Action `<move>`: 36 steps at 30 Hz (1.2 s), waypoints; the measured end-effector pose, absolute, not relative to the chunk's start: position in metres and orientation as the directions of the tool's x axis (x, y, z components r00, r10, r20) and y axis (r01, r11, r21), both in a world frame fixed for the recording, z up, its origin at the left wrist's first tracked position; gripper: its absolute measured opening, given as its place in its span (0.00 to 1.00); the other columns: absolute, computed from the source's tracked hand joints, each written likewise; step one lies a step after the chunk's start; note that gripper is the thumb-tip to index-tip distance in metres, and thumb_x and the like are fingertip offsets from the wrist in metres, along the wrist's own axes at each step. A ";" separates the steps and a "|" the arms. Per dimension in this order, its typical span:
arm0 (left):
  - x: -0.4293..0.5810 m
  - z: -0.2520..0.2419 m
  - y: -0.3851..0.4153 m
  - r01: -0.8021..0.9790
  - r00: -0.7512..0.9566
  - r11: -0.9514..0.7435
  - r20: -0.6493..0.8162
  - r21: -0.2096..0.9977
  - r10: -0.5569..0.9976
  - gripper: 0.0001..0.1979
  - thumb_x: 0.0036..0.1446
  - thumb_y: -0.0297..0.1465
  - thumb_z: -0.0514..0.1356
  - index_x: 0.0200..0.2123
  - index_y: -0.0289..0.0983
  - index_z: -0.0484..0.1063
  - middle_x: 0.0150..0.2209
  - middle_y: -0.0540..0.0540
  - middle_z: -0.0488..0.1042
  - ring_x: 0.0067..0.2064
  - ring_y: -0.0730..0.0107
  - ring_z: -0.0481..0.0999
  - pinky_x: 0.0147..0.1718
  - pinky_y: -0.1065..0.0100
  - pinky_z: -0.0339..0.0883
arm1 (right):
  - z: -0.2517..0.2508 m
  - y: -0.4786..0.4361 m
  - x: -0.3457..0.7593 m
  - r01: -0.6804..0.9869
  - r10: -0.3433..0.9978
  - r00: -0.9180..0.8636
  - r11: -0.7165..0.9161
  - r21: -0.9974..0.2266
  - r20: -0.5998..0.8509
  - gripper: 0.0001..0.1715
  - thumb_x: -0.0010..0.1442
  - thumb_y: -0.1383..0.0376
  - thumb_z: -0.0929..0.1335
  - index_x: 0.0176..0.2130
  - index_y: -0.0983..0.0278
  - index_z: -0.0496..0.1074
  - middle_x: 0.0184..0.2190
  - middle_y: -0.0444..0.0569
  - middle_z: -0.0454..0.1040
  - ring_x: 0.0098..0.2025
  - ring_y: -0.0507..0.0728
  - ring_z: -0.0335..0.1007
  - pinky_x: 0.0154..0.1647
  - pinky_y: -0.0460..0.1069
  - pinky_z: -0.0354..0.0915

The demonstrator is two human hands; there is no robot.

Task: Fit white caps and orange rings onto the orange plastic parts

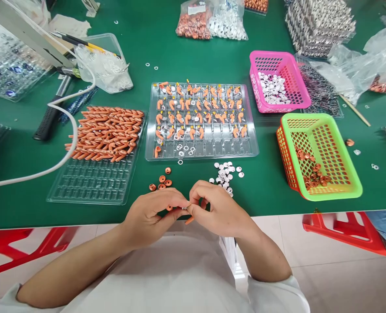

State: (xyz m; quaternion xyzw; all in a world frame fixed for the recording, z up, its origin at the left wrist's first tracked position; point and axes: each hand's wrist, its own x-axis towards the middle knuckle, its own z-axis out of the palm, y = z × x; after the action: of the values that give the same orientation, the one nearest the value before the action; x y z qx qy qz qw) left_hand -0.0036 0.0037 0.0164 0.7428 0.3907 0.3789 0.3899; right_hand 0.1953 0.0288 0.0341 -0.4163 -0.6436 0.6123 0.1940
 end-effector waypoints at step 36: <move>0.012 0.026 0.011 -0.100 0.172 0.393 -0.373 0.914 0.912 0.02 0.53 0.27 0.65 0.30 0.35 0.79 0.30 0.47 0.81 0.33 0.71 0.80 0.36 0.73 0.75 | 0.007 -0.010 0.184 0.310 0.906 -0.266 0.404 -0.861 0.329 0.23 0.60 0.78 0.66 0.51 0.59 0.65 0.38 0.48 0.71 0.37 0.54 0.68 0.35 0.49 0.70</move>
State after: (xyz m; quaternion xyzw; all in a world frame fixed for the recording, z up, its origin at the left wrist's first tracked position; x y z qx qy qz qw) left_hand 0.0116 0.0114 0.0256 0.3939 0.5154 0.3854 0.6563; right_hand 0.1839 -0.0099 0.0065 -0.4238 -0.7172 0.3444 0.4330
